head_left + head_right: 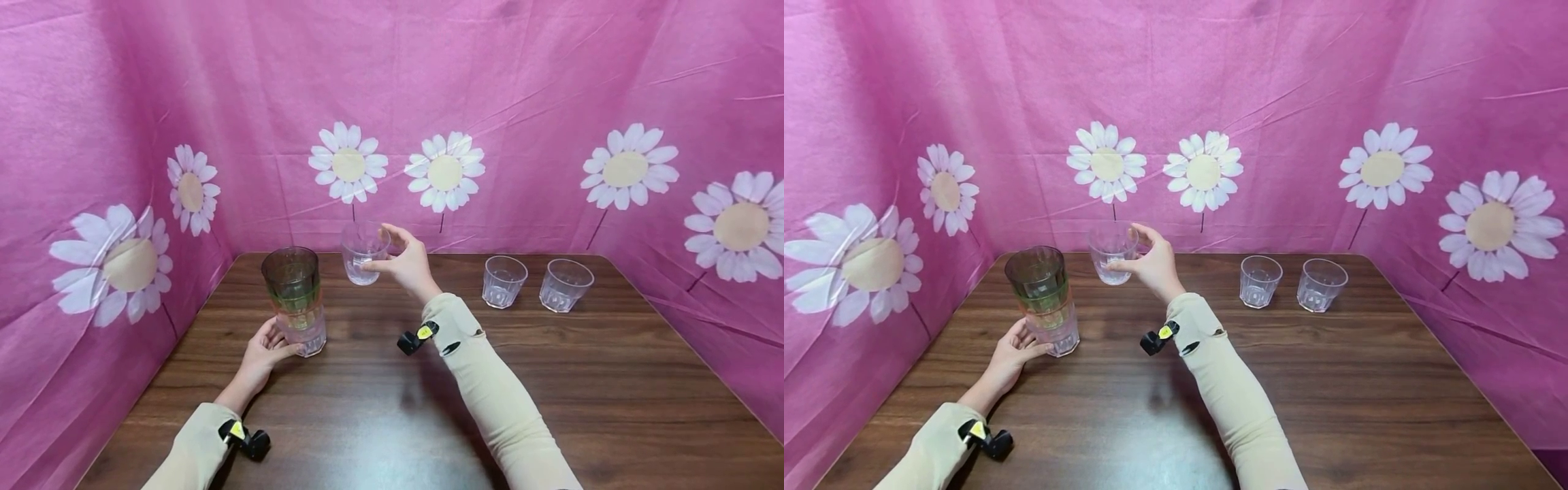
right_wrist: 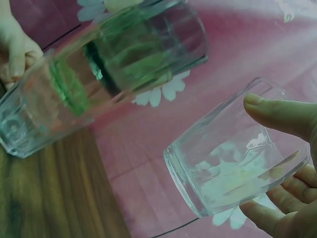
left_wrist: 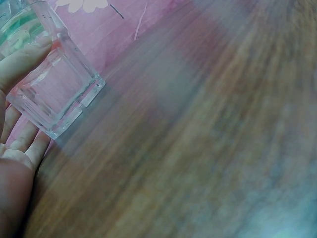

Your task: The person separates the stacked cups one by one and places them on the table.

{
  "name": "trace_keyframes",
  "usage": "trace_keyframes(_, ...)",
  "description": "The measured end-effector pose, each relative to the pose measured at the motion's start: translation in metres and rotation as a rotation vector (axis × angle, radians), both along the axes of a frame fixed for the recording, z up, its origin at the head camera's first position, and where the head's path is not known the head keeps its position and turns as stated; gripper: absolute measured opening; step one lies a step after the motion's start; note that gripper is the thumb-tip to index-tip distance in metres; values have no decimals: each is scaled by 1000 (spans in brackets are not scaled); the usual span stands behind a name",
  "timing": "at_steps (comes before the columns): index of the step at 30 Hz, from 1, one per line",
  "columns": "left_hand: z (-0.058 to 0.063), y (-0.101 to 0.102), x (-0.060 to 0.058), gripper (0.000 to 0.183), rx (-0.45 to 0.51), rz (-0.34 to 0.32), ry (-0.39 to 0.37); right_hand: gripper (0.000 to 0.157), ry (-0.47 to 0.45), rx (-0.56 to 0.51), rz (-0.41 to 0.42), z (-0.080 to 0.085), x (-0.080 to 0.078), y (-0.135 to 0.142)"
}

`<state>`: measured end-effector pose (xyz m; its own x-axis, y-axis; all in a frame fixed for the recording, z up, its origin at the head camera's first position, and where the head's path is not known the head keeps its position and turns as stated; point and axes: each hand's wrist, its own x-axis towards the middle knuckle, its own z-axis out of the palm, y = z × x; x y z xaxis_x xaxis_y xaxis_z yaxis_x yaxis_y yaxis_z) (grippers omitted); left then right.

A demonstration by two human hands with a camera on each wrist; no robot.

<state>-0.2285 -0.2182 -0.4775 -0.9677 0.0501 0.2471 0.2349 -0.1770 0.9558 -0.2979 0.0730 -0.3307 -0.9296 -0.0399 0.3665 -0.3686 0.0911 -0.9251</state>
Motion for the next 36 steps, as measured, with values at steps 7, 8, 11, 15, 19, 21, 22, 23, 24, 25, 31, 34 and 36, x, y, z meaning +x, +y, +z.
trace_keyframes(7,0,1,0,64,13,-8,13,83,-20,-28,-17,-18,-2,7)
trace_keyframes(8,0,1,0,64,12,-7,12,83,-24,-30,-21,-21,-2,8)
trace_keyframes(11,0,1,0,64,10,-5,8,83,-41,-28,-38,-29,-3,12)
trace_keyframes(15,1,1,1,64,8,-3,9,84,-63,-32,-64,-38,-5,17)
trace_keyframes(19,0,0,0,64,6,-4,13,85,-71,-28,-87,-46,-7,24)
trace_keyframes(21,-1,0,0,64,9,-7,18,86,-75,-17,-97,-50,-8,27)
trace_keyframes(22,-1,0,0,64,10,-9,19,86,-77,-13,-104,-52,-9,29)
trace_keyframes(23,-1,0,0,64,13,-11,20,86,-77,-6,-112,-54,-9,31)
trace_keyframes(24,-2,0,0,64,16,-13,20,87,-76,1,-121,-57,-10,33)
trace_keyframes(25,-2,-1,-1,64,18,-16,22,87,-75,5,-130,-59,-11,35)
trace_keyframes(31,-4,-2,-1,65,15,-18,27,89,-76,15,-182,-70,-14,47)
trace_keyframes(34,-4,-2,-2,66,15,-14,29,89,-86,8,-203,-74,-16,52)
trace_keyframes(36,-5,-2,-2,66,18,-16,34,90,-91,4,-214,-76,-18,56)
